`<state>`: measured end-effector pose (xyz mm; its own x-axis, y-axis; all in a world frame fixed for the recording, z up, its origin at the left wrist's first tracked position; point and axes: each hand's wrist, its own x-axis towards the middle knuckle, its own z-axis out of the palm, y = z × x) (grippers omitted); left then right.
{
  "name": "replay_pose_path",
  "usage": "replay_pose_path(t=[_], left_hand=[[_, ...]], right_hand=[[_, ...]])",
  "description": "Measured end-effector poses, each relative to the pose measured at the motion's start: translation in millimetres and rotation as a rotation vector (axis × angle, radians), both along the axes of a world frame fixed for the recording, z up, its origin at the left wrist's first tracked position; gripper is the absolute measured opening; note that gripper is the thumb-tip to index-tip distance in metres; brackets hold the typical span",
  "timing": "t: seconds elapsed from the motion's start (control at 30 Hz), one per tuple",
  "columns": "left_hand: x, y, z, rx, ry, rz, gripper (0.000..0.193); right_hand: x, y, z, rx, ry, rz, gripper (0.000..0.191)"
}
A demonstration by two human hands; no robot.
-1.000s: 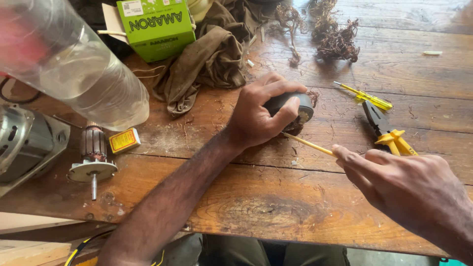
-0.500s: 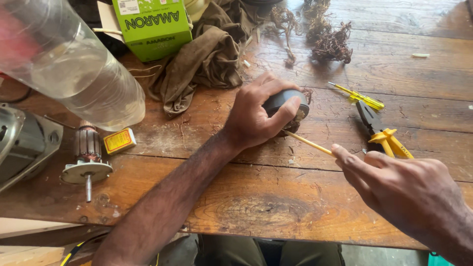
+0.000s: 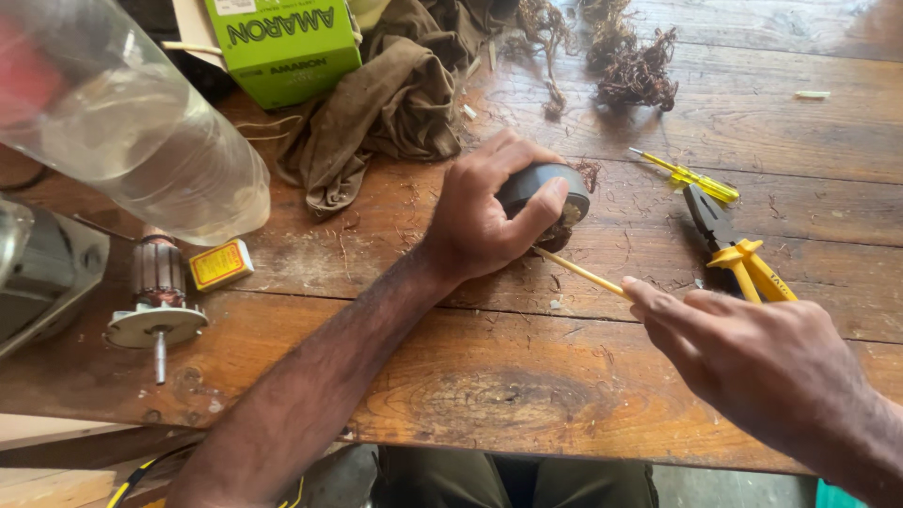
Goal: The person holds an electric motor stator on a wooden workbench and uses a screwdriver to pry and scrape burnt copper windings out of the motor housing, working around the ring and pulling loose wire bundles free. They briefly use pliers to grip and extract winding material, then resume prying with the screwdriver.
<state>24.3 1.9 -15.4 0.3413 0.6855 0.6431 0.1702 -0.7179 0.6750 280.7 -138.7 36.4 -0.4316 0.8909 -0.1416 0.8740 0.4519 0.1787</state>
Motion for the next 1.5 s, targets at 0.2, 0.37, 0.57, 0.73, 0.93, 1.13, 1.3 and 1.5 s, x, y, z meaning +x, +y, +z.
replay_pose_path(t=[0.2, 0.37, 0.57, 0.73, 0.93, 1.13, 1.3, 1.5], left_hand=[[-5, 0, 0, 0.055, -0.096, -0.046, 0.032], [-5, 2, -4, 0.065, -0.106, -0.063, 0.032], [-2, 10, -16, 0.09, -0.083, -0.107, 0.03], [3, 17, -20, 0.024, -0.204, -0.102, 0.028], [-11, 29, -22, -0.312, -0.241, -0.218, 0.031], [-7, 26, -17, -0.249, -0.182, -0.232, 0.032], [-9, 34, -21, -0.372, -0.172, -0.226, 0.031], [-25, 48, -8, -0.388, -0.579, -0.173, 0.044]], right_hand=[[5, 10, 10, -0.186, 0.277, -0.358, 0.036], [10, 27, 10, -0.486, 0.313, -0.653, 0.035], [24, 38, 3, -0.715, 0.659, -0.792, 0.031], [7, 47, -4, -0.949, 0.977, -0.681, 0.039], [63, 22, -11, -0.743, 0.242, -0.833, 0.039], [163, -63, -85, -0.243, 0.801, -0.36, 0.038], [156, -94, -107, -0.137, 0.974, -0.84, 0.052], [67, -70, -66, 0.129, 1.255, -0.586, 0.05]])
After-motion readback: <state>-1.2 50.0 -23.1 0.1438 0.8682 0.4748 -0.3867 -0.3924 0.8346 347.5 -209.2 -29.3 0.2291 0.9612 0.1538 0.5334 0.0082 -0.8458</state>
